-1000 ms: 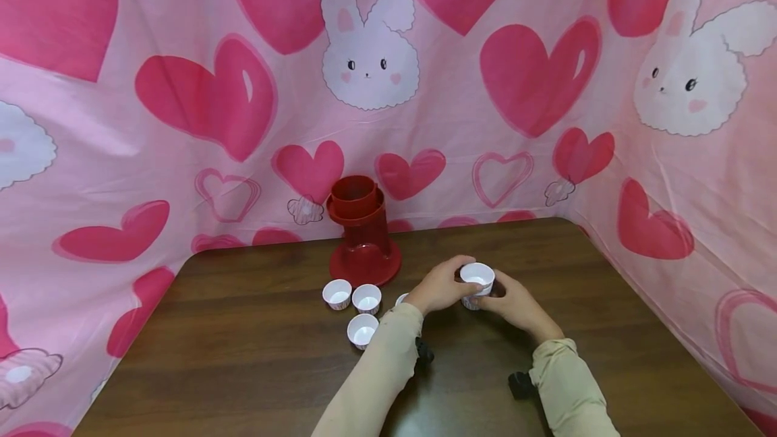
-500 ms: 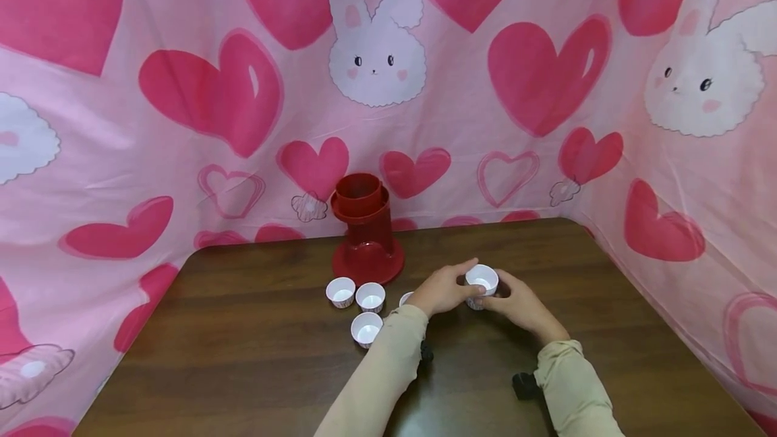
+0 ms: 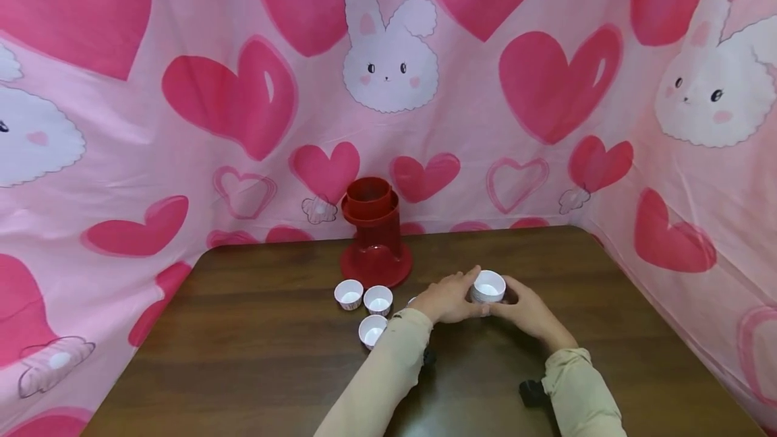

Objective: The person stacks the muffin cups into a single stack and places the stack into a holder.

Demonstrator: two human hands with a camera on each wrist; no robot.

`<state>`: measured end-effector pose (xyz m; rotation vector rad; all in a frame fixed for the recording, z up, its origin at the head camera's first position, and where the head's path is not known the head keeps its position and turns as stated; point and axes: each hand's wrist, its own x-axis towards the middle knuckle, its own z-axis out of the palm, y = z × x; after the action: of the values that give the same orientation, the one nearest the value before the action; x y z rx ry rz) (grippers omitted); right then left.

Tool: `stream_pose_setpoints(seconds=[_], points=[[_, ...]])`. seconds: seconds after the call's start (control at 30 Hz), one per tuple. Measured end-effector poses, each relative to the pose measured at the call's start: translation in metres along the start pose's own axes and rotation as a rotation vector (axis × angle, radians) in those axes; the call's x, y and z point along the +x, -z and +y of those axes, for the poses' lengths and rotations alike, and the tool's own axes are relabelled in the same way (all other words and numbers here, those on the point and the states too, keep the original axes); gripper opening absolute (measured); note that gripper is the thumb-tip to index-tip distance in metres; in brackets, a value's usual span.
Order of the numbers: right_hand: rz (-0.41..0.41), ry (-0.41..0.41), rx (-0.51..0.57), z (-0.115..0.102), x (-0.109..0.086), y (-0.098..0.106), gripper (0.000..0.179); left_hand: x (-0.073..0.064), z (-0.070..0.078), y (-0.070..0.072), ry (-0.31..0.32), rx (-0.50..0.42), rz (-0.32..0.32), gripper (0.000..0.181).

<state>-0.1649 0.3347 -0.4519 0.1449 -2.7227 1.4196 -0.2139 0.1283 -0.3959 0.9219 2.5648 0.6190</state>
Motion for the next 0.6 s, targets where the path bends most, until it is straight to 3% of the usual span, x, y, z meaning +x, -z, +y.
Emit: stream_pose_setpoints(seconds=[0.1,0.23,0.37,0.47,0.6], points=[[0.011,-0.006,0.006,0.001,-0.001,0.0,0.062,-0.012,-0.005,0.008,-0.032,0.001,-0.006,0.069],[0.025,-0.029,-0.001,0.0,-0.001,-0.001,0.06,-0.036,-0.021,0.024,-0.089,-0.072,0.016,0.049],[0.028,-0.033,-0.011,0.001,-0.001,-0.002,0.061,-0.065,-0.046,0.042,-0.117,-0.142,0.114,0.042],[0.028,-0.023,-0.011,0.0,-0.001,-0.002,0.062,-0.085,-0.068,0.054,-0.1,-0.136,0.221,0.041],[0.018,-0.03,-0.015,-0.001,-0.001,-0.004,0.064,-0.104,-0.104,0.066,0.01,-0.125,0.325,0.042]])
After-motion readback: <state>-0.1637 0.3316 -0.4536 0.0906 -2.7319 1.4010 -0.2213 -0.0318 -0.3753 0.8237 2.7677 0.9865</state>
